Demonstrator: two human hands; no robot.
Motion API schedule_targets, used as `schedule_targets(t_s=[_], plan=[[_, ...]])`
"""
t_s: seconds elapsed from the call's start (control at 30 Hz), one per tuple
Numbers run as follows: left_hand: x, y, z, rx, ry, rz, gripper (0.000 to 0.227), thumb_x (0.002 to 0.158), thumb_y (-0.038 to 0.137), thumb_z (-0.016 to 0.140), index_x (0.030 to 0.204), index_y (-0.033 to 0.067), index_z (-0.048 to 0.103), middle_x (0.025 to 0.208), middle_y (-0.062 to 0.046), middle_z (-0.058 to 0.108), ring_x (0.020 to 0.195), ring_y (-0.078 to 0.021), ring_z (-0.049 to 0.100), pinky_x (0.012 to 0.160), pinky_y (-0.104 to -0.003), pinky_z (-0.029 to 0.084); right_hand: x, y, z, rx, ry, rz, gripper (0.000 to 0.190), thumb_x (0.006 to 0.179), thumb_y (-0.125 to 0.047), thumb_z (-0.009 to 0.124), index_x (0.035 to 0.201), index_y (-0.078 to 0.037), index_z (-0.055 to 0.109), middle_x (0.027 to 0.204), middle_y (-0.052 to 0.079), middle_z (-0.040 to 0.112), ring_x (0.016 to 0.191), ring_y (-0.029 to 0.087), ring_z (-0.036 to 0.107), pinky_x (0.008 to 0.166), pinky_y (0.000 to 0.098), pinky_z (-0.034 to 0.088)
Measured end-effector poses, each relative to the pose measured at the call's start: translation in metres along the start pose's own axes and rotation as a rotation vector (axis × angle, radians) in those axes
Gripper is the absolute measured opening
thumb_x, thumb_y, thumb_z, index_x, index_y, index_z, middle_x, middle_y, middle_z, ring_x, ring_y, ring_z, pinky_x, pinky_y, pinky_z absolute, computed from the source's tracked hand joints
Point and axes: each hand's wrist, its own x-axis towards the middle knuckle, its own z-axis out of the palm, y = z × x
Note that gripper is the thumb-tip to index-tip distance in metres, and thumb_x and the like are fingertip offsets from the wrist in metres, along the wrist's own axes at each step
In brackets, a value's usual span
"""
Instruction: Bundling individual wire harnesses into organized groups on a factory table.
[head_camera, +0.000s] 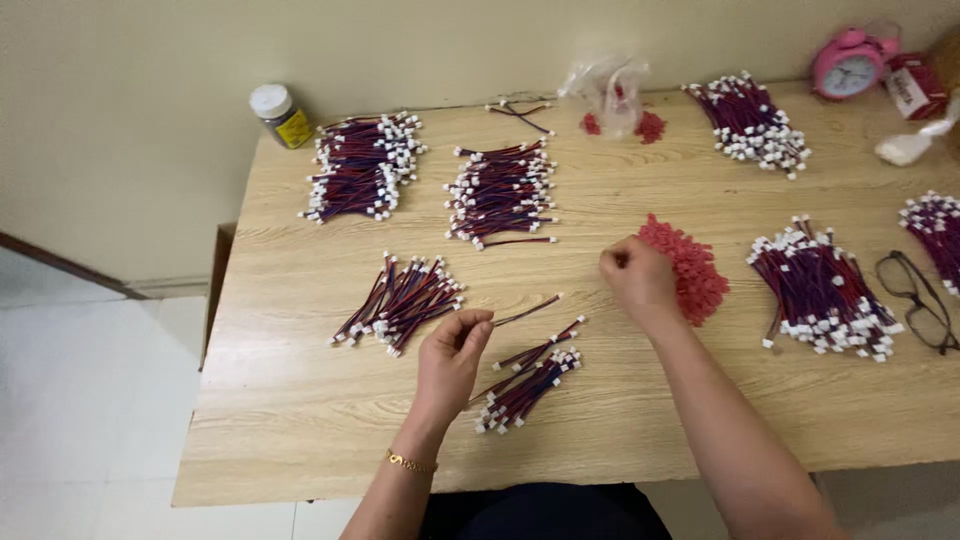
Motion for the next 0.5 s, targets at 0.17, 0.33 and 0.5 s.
schedule_targets(t_s=[0.17,0.33,0.5], plan=[[0.007,-0.019,0.004,-0.08,-0.004,-0.027,0.019,0.091,0.008,0.064,0.107,0.0025,0.072,0.077,-0.005,0.064,0.072,-0.0108,0.056,0.067,-0.024,0.051,-0.047,-0.08,-0.048,0.479,-0.096,-0.038,0.015,0.082,-0.007,0.068,0.096,-0.002,0.068,0.078,0.015,0.069,0.071,0.023,0.068,0.064,0.0324,0.055],[0.004,-0.016,0.01,-0.178,-0.01,-0.04,0.024,0.09,0.007,0.065,0.113,0.0021,0.068,0.082,-0.006,0.067,0.075,-0.0112,0.059,0.069,-0.023,0.053,-0.094,-0.14,-0.074,0.772,-0.234,-0.086,0.021,0.089,0.001,0.055,0.107,0.0,0.065,0.068,0.013,0.065,0.061,0.019,0.066,0.06,0.0295,0.055],[0.005,-0.012,0.008,-0.199,0.029,0.019,0.016,0.091,0.01,0.066,0.103,0.0014,0.071,0.075,-0.007,0.066,0.069,-0.0107,0.059,0.066,-0.023,0.053,-0.113,-0.148,-0.054,0.874,-0.46,-0.039,0.015,0.084,0.004,0.067,0.099,0.004,0.068,0.08,0.014,0.072,0.071,0.017,0.068,0.065,0.027,0.056]])
